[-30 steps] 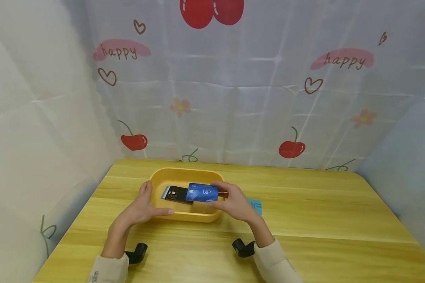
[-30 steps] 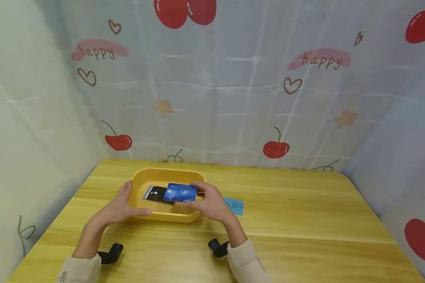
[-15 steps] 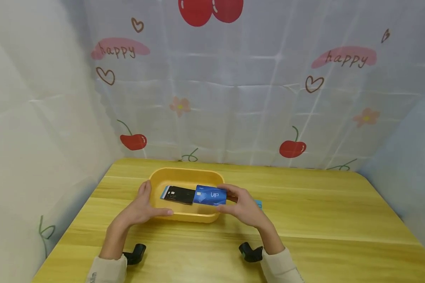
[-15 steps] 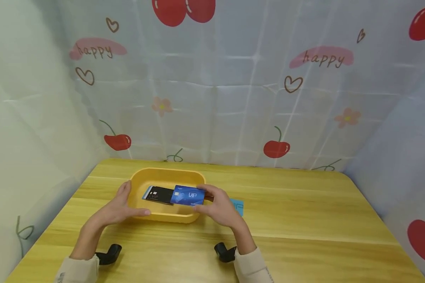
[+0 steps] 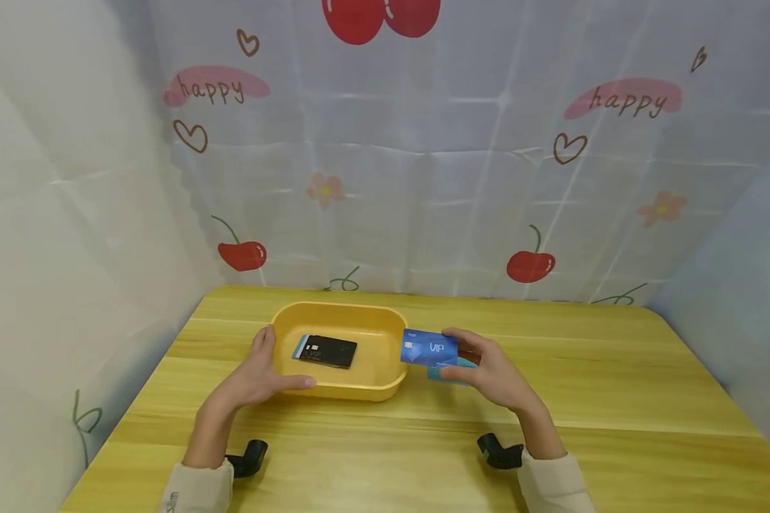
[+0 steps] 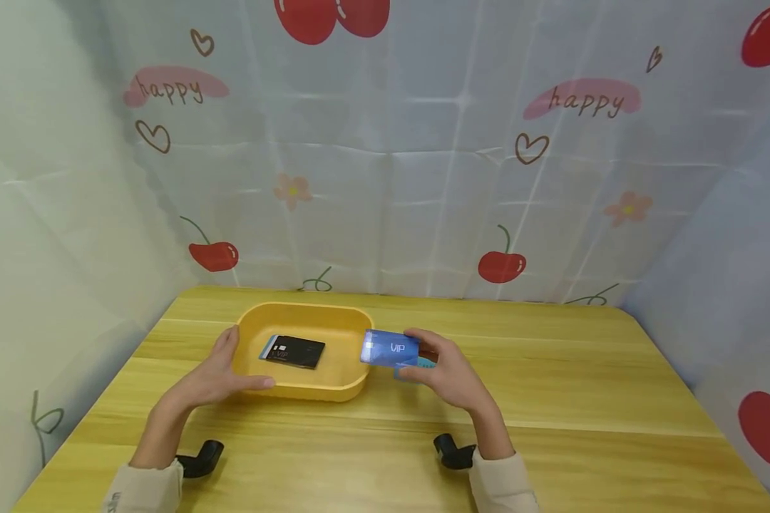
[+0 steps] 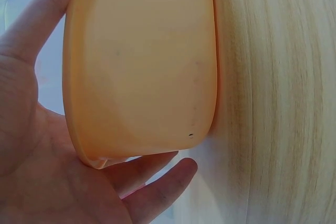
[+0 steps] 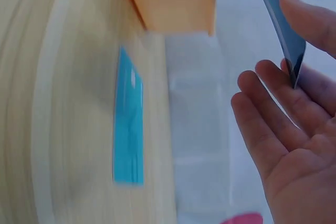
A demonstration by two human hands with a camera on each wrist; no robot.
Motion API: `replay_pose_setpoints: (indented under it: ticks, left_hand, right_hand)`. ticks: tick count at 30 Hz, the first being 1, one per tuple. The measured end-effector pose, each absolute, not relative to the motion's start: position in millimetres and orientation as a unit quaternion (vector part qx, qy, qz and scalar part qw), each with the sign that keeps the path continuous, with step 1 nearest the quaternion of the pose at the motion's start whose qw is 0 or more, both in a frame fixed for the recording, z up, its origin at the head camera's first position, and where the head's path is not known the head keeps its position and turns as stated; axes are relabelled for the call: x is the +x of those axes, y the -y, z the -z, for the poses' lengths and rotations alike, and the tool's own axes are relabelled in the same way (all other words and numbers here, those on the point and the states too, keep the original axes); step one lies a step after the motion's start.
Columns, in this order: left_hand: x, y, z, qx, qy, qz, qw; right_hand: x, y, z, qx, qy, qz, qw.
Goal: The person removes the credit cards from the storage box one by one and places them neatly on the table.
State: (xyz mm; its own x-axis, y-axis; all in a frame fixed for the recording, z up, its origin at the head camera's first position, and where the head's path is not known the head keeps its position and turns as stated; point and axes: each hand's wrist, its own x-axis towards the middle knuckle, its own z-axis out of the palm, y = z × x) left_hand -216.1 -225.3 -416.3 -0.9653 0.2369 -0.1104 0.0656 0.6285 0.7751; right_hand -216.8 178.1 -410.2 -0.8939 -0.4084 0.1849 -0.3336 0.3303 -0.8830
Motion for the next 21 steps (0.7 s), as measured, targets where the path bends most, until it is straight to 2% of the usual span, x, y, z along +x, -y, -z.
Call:
replay_pose_setpoints:
  ticks: [13, 21]
  left_hand:
    - [-217.0, 223.8, 412.6, 0.084, -0.899, -0.417, 0.106]
    - [-216.7, 224.0, 412.8, 0.082, -0.899, -0.416, 0.111]
  right_hand:
    - [-204.7, -255.0, 427.0, -0.176, -0.863, 0.474, 0.025]
    - [-206.4, -275.4, 436.0, -0.150, -0.868, 0.472, 0.045]
